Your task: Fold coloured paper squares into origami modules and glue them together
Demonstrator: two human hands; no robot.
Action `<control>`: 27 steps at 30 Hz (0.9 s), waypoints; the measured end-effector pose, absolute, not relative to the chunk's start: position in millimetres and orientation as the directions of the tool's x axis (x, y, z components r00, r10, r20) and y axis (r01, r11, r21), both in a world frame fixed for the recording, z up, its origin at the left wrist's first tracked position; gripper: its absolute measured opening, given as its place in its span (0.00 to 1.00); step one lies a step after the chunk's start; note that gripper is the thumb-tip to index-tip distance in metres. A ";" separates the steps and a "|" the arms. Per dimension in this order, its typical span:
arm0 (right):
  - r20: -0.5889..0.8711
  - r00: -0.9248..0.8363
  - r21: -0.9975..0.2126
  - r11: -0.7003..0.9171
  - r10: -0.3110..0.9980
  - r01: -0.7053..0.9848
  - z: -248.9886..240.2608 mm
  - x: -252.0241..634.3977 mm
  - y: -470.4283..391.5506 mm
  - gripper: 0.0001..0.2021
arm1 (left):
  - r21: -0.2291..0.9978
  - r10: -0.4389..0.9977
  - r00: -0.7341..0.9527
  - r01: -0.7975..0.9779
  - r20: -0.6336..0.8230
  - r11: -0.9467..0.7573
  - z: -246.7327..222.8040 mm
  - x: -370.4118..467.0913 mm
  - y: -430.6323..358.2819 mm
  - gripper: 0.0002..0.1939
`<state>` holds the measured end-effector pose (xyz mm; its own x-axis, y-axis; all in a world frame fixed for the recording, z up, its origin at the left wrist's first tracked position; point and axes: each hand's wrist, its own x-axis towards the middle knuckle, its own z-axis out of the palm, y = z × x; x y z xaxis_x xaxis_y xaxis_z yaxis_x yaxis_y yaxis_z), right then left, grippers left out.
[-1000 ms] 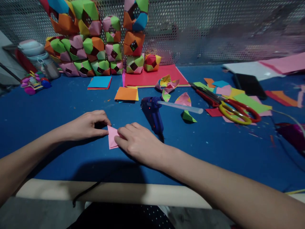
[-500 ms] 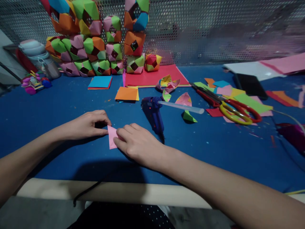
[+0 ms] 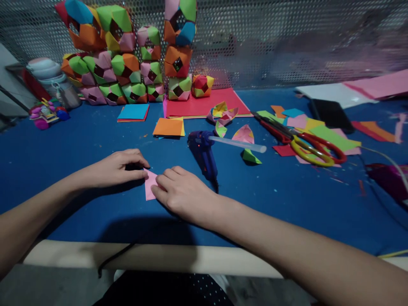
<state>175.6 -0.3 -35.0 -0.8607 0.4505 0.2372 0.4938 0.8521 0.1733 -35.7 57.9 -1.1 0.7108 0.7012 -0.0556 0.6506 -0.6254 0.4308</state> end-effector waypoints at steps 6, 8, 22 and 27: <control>0.230 -0.870 0.185 0.858 0.436 0.479 -33.9 174.9 -0.3 0.14 | 0.428 0.757 0.650 0.666 0.069 -0.611 -14.6 -30.1 56.4 0.11; 0.243 -0.871 0.190 0.859 0.427 0.475 -33.6 174.7 -0.4 0.15 | 0.427 0.757 0.649 0.663 0.081 -0.614 -17.3 -30.4 57.1 0.09; 0.283 -0.888 0.200 0.884 0.362 0.423 -32.6 174.4 1.5 0.15 | 0.538 0.832 0.553 0.694 0.029 -0.480 -18.7 -30.4 61.1 0.06; 0.276 -0.901 0.208 0.894 0.334 0.396 -33.0 174.7 2.8 0.14 | 0.585 0.857 0.515 0.692 0.011 -0.423 -19.3 -29.5 60.8 0.05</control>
<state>174.7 2.8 -33.0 -0.9011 0.3344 0.2759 0.3957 0.8944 0.2083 -29.5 60.8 -19.3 0.5145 0.8574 0.0108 0.6919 -0.4226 0.5853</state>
